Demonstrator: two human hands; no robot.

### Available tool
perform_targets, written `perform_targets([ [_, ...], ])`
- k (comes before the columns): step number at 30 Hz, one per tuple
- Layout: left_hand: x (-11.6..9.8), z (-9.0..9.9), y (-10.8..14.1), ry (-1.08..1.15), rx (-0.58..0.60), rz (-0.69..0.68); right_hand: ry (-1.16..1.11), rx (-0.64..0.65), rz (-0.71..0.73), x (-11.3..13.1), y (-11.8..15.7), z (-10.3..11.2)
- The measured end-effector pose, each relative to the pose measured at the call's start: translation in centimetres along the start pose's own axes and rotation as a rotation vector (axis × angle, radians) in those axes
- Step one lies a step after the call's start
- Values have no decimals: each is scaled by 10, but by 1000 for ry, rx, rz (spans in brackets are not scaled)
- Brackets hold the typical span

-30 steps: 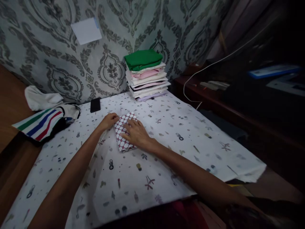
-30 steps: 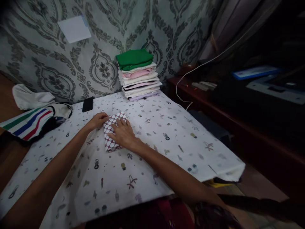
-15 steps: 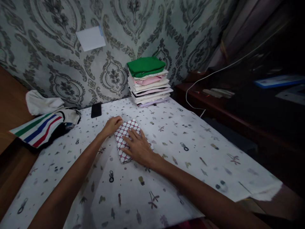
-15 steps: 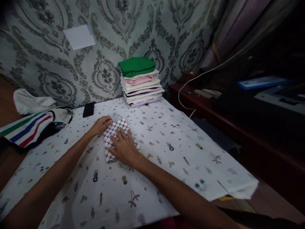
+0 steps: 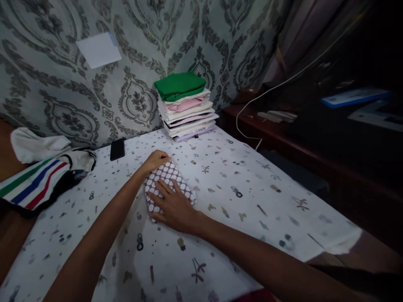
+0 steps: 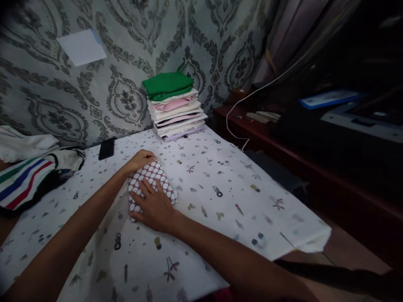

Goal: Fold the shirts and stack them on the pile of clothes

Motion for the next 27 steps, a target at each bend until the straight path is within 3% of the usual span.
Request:
perform_targets([
  [6, 11, -16, -6, 15, -65, 39, 11, 4, -6, 0, 1, 0],
  [10, 2, -13, 0, -42, -97, 50, -14, 18, -4, 3, 1, 0],
  [13, -14, -1, 18, -184, -183, 26, -98, 49, -43, 1, -4, 11],
  [16, -31, 7, 50, -354, -291, -66, -256, 28, -129, -11, -10, 35],
  [18, -37, 5, 75, -354, -263, -134, -390, -27, -186, -25, -9, 54],
  [21, -37, -9, 103, -316, -74, -141, -516, -185, -275, -45, 10, 73],
  [23, -34, -16, 112, -314, 6, -87, -458, -262, -296, -50, 34, 75],
  [27, -45, -19, 113, -288, -41, -74, -100, -257, -167, -42, 83, 63],
])
Point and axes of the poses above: each hand's wrist, its own y-axis away from the middle knuckle, its own z-axis out of the back of the hand, x = y × z, the point moved 1 cm from there along -y, towards the middle knuckle, and after that the axes turned 6 degrees about -z, right-handed, at the moved point
